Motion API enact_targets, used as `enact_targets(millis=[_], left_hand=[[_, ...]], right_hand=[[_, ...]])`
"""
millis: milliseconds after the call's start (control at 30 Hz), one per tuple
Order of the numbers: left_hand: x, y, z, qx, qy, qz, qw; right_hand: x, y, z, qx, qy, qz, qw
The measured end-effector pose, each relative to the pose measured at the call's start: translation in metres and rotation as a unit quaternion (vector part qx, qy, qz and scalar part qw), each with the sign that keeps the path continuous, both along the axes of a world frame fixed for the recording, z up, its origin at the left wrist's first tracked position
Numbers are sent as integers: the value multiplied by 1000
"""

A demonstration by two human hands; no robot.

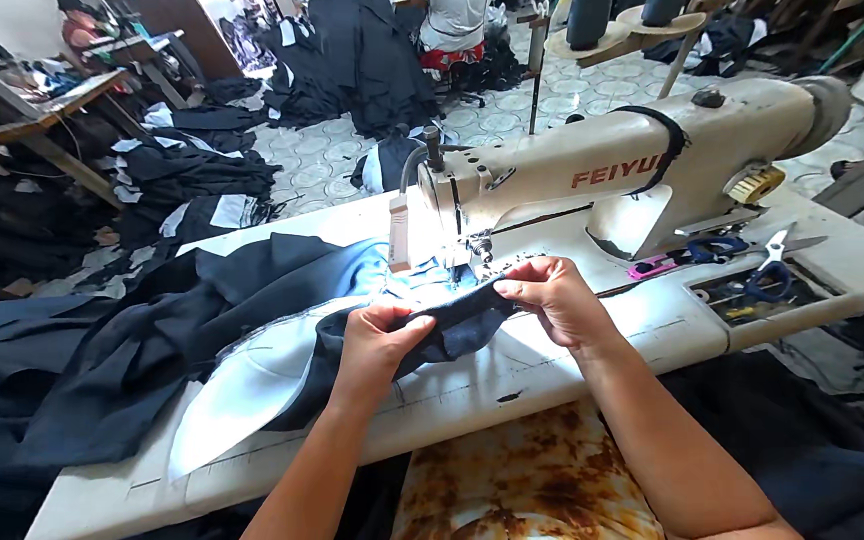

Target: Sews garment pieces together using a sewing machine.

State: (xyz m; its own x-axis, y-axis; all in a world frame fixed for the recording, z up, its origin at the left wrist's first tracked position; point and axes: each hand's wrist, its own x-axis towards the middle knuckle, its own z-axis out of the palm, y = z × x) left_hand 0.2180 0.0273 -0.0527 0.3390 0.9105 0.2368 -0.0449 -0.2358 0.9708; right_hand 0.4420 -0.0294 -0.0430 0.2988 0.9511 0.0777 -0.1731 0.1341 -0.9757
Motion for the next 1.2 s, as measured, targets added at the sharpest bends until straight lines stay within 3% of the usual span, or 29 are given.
enact_targets(millis=[1000, 1200], left_hand=[[1, 6, -11, -8, -3, -35, 999], [0, 6, -6, -52, -6, -45, 998]], right_hand=[[9, 5, -6, -47, 82, 54, 994], [10, 2, -4, -52, 73, 74, 993]])
